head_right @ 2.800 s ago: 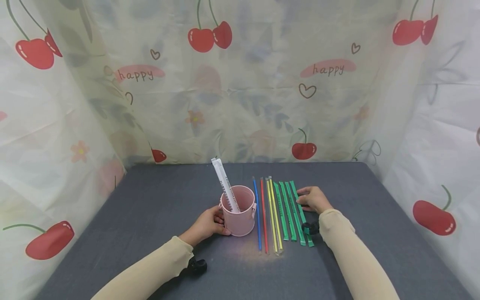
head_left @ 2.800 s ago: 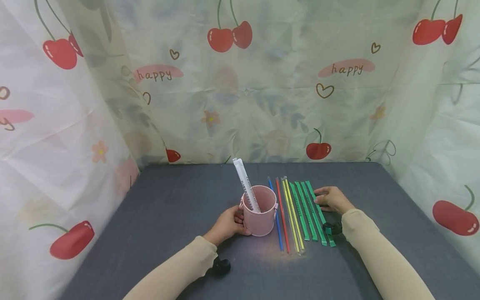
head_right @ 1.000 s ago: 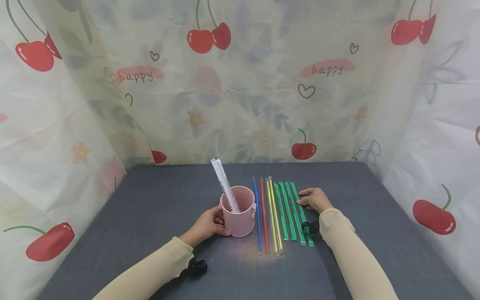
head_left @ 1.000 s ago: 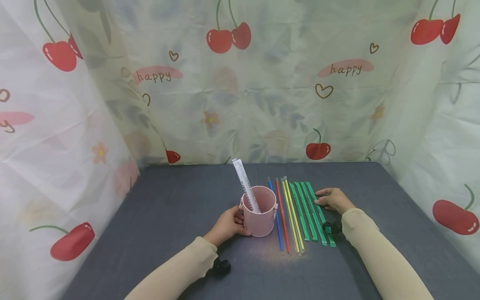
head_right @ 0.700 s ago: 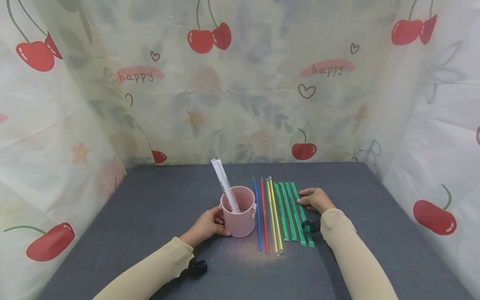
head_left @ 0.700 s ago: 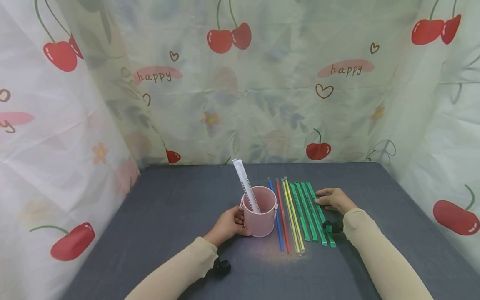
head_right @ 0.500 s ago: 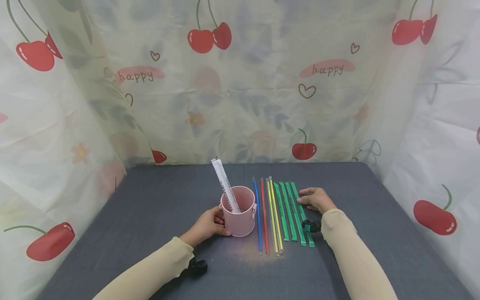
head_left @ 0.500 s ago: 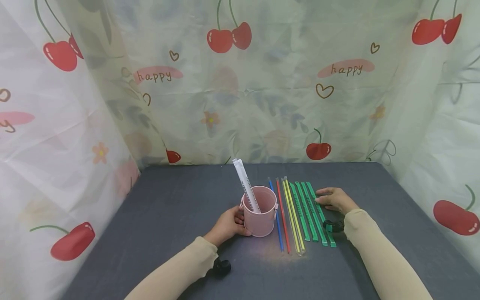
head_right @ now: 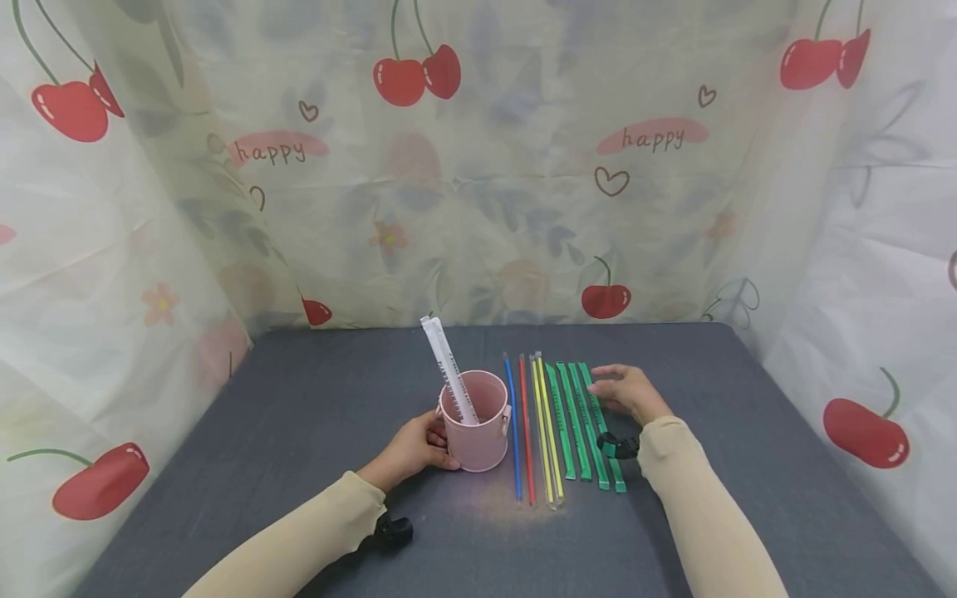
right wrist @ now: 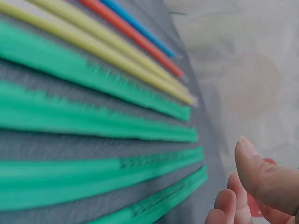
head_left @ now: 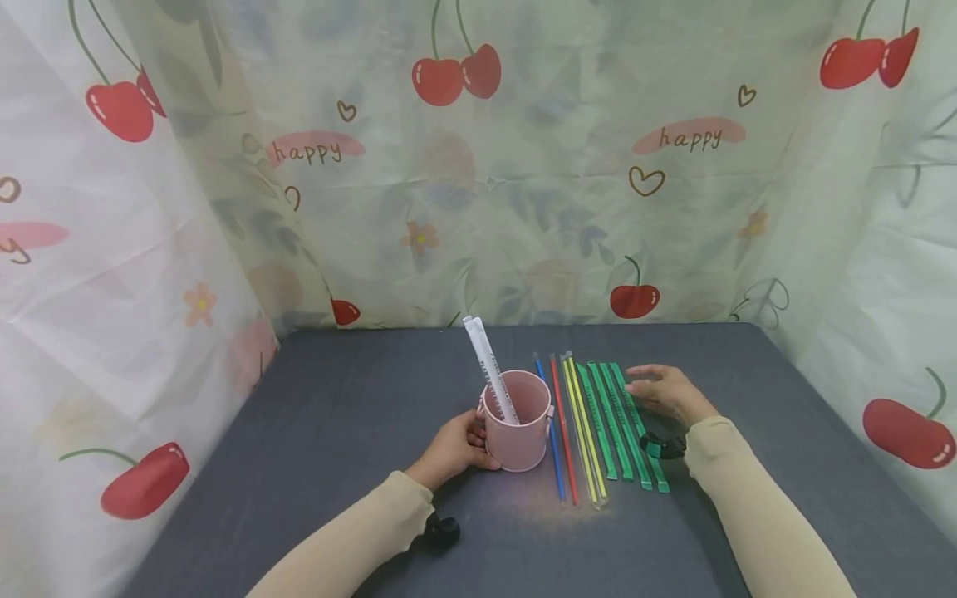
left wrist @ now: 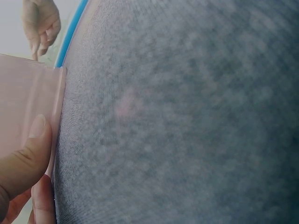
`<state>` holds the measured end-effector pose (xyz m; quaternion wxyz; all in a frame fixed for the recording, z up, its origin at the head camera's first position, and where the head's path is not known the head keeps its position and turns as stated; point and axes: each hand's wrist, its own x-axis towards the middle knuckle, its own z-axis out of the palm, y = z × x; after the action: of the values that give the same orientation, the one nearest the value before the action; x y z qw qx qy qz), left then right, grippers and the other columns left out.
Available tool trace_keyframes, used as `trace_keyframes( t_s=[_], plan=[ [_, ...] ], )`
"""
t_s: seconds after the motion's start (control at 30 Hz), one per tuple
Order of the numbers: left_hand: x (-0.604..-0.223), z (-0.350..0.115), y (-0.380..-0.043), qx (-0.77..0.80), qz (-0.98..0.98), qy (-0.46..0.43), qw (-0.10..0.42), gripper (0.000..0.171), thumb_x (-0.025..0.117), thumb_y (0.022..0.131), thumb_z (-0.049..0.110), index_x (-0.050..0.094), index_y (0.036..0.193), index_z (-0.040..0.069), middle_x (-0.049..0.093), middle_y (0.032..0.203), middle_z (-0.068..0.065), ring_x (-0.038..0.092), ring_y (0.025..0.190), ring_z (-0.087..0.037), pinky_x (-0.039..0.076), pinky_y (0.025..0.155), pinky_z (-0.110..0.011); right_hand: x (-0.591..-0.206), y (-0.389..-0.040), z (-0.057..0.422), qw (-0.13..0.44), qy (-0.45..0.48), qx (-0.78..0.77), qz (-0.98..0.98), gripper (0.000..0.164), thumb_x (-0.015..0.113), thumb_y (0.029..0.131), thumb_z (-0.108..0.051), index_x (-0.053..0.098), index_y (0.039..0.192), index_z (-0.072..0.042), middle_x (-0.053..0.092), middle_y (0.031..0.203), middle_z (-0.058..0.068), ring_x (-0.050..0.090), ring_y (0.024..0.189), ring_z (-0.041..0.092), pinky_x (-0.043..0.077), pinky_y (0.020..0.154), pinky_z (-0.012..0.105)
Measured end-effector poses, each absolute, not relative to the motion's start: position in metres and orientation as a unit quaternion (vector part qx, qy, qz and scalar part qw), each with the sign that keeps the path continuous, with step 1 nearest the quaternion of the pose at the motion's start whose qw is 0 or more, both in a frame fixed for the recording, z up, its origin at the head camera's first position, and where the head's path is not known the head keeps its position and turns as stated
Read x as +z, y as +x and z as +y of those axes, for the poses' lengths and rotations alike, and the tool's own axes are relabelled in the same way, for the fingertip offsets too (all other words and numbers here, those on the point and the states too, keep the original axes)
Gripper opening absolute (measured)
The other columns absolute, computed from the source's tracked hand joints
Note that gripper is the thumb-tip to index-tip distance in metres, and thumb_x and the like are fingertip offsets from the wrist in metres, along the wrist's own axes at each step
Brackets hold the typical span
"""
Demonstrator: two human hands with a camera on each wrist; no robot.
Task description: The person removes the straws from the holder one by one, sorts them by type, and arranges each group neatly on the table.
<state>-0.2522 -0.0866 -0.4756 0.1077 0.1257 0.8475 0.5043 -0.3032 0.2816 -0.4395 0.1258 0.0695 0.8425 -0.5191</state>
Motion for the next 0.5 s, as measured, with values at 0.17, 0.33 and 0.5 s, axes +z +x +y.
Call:
trace_keyframes(
  t_s=[0.17,0.33,0.5],
  plan=[
    [-0.476,-0.087,-0.253,0.503,0.848,0.126,0.106,0.054,0.088,0.066,0.004,0.057,0.110,0.000,0.063,0.095,-0.011,0.061,0.082,-0.017,0.055,0.073,-0.031,-0.427,-0.303,0.273,0.124,0.049,-0.528,0.839,0.055,0.060,0.097,-0.017,0.038,0.144,0.001,0.043,0.143,0.028,0.045,0.131,0.038,0.039,0.106,0.050],
    [-0.476,-0.087,-0.253,0.504,0.848,0.127,0.106,0.054,0.088,0.066,0.004,0.057,0.110,0.001,0.063,0.095,-0.010,0.061,0.082,-0.016,0.055,0.073,-0.031,-0.416,-0.303,0.261,0.115,0.024,-0.538,0.835,0.057,0.060,0.096,-0.017,0.037,0.145,0.000,0.040,0.145,0.029,0.043,0.133,0.039,0.039,0.107,0.048],
    [-0.476,-0.087,-0.252,0.509,0.844,0.129,0.105,0.055,0.088,0.065,0.002,0.056,0.110,0.000,0.063,0.094,-0.011,0.061,0.081,-0.016,0.055,0.072,-0.030,-0.409,-0.301,0.243,0.082,0.003,-0.548,0.832,0.056,0.062,0.095,-0.020,0.040,0.144,-0.001,0.043,0.142,0.028,0.045,0.131,0.039,0.040,0.106,0.048]
  ],
)
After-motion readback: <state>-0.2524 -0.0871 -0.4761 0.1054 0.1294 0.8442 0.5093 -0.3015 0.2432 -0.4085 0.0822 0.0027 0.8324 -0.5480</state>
